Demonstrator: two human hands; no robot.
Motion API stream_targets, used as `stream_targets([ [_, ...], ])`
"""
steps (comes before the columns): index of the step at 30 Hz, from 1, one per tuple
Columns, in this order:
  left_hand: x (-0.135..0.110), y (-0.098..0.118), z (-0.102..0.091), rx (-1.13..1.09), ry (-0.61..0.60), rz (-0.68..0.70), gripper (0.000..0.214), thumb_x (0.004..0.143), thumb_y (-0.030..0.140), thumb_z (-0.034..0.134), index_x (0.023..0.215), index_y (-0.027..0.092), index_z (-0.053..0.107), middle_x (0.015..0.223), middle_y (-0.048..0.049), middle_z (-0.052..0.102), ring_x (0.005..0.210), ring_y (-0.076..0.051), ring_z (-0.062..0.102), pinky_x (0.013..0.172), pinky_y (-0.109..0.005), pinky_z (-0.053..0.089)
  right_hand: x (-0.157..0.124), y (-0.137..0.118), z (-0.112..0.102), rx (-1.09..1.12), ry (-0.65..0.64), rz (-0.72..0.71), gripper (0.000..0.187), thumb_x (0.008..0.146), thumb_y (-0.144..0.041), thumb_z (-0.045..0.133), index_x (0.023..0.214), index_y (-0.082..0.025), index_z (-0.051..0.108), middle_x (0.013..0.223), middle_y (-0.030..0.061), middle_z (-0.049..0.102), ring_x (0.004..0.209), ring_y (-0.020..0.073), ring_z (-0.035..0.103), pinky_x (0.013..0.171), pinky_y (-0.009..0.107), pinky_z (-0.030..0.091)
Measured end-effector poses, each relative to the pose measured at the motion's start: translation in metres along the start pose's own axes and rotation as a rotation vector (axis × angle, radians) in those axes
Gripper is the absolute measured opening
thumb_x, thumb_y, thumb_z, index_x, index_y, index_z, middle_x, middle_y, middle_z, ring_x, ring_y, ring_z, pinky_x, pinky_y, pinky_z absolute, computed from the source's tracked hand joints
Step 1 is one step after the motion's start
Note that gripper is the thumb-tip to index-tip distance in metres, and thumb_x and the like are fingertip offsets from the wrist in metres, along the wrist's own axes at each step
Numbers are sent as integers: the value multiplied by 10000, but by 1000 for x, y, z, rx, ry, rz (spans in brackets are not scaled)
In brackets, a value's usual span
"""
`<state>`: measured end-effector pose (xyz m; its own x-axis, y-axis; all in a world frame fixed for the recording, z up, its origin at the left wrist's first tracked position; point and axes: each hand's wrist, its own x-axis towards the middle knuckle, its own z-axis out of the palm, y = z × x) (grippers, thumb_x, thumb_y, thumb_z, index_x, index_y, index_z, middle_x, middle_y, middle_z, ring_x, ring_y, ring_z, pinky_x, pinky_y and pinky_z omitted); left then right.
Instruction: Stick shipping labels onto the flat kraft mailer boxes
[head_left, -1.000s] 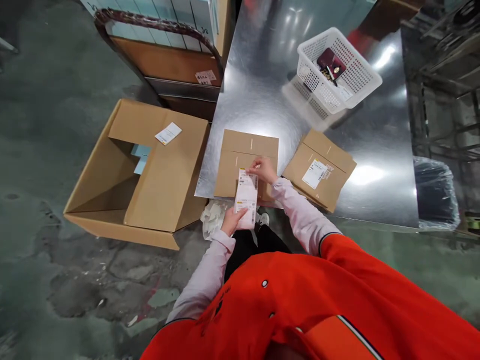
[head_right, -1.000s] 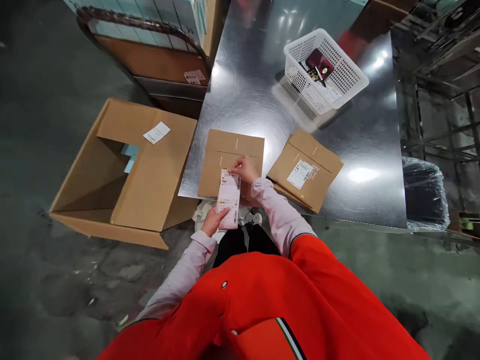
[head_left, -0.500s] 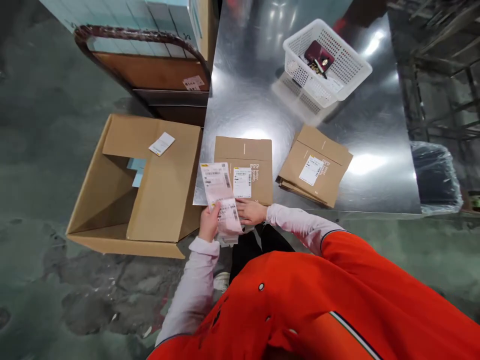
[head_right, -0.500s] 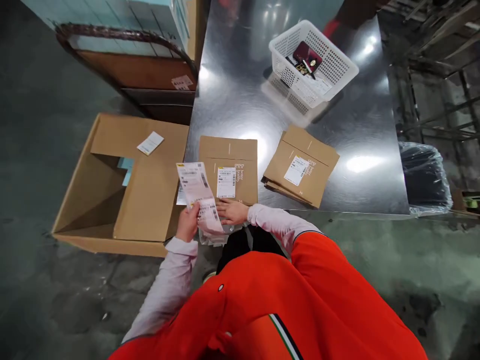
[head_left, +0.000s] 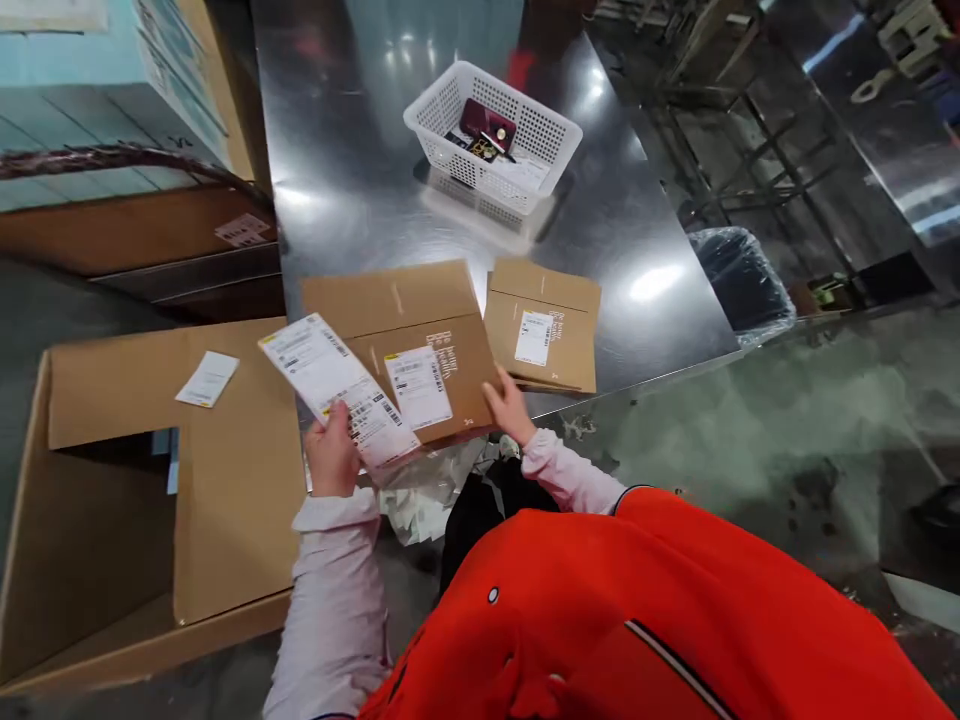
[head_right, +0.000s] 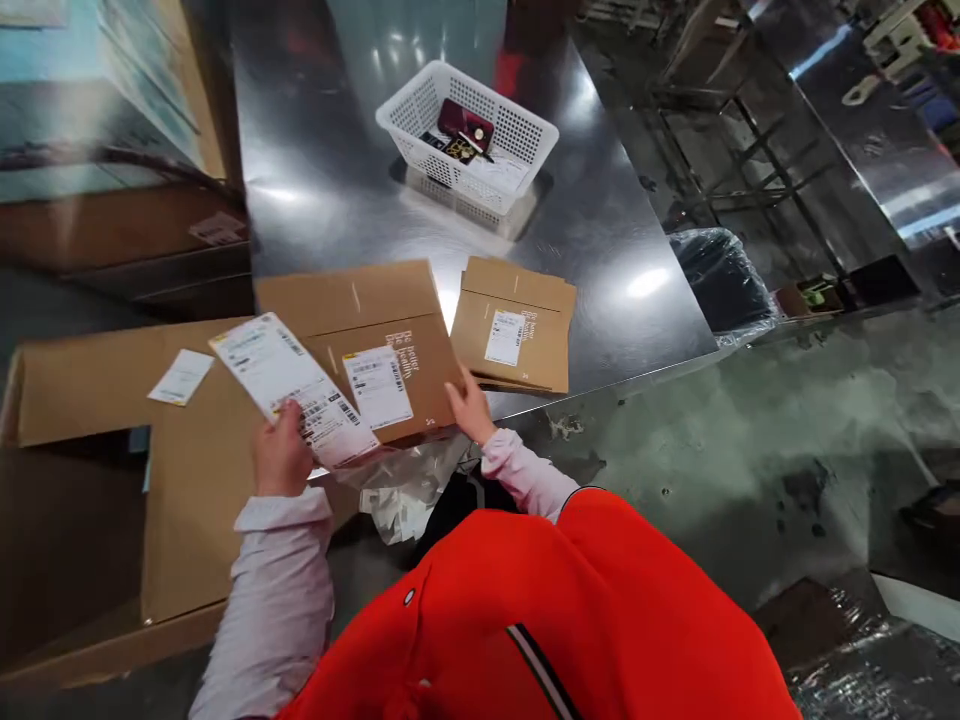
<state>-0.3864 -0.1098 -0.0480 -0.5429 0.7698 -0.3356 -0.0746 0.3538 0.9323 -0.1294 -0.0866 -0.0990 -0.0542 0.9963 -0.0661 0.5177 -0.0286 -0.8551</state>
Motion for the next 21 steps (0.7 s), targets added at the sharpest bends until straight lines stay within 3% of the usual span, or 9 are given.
stream_targets([
  [2,-19,15,18,-136,-69,-16,342,849,406,590,1043,125,607,1107,-118,681,1087,-286,609,923,-424,510,8,17,-57,121,159,23,551,948,-447,385,1404,-141,430,1375,134,523,1299,210,468,1094,368,383],
  [4,-39,27,34,-278,-159,-11,371,770,400,688,1036,147,634,1097,-101,695,1083,-271,617,912,-381,519,16,32,-115,46,234,104,592,914,-474,452,1377,-105,462,1367,178,521,1274,259,488,1084,423,379],
  [7,-67,29,47,-340,-262,21,480,698,386,764,1121,205,628,1117,-71,700,1067,-243,633,897,-338,525,21,29,-157,-239,285,259,692,800,-482,644,1333,-66,497,1325,253,517,1212,346,503,1031,518,386],
  [9,-83,21,49,-306,-321,17,556,688,384,777,1197,249,600,1178,-57,683,1065,-233,638,898,-329,525,16,9,-139,-215,123,231,745,701,-476,752,1295,-84,532,1250,234,566,1121,335,548,969,503,438],
  [12,-98,1,44,-212,-436,-20,593,652,425,794,1183,227,619,1183,-81,682,1061,-257,640,902,-351,522,-6,-27,-67,233,-343,78,654,710,-498,740,1237,-147,577,1128,129,652,957,236,625,849,389,527],
  [14,-99,-10,36,-169,-439,-23,580,629,441,805,1126,187,649,1147,-106,694,1047,-270,641,902,-362,515,-27,-44,-19,451,-433,47,515,802,-511,641,1173,-154,610,1095,100,676,936,205,643,840,356,535],
  [16,-95,-17,25,-183,-331,-24,528,630,460,798,1048,162,675,1068,-112,714,964,-258,660,857,-360,520,-43,-55,12,459,-523,38,434,813,-484,636,1078,-140,653,1027,90,701,904,207,657,831,355,535],
  [18,-89,-22,12,-198,-201,-35,475,625,480,792,944,141,698,952,-102,729,838,-228,663,787,-347,525,-47,-61,24,391,-650,3,420,755,-428,715,1054,-136,671,993,76,716,874,210,666,805,344,537],
  [21,-86,-27,-2,-144,-169,-61,455,588,490,807,837,120,719,822,-78,726,731,-198,632,714,-321,510,-31,-76,27,286,-593,-59,368,754,-350,734,1055,-142,695,990,63,727,867,191,672,773,291,525],
])
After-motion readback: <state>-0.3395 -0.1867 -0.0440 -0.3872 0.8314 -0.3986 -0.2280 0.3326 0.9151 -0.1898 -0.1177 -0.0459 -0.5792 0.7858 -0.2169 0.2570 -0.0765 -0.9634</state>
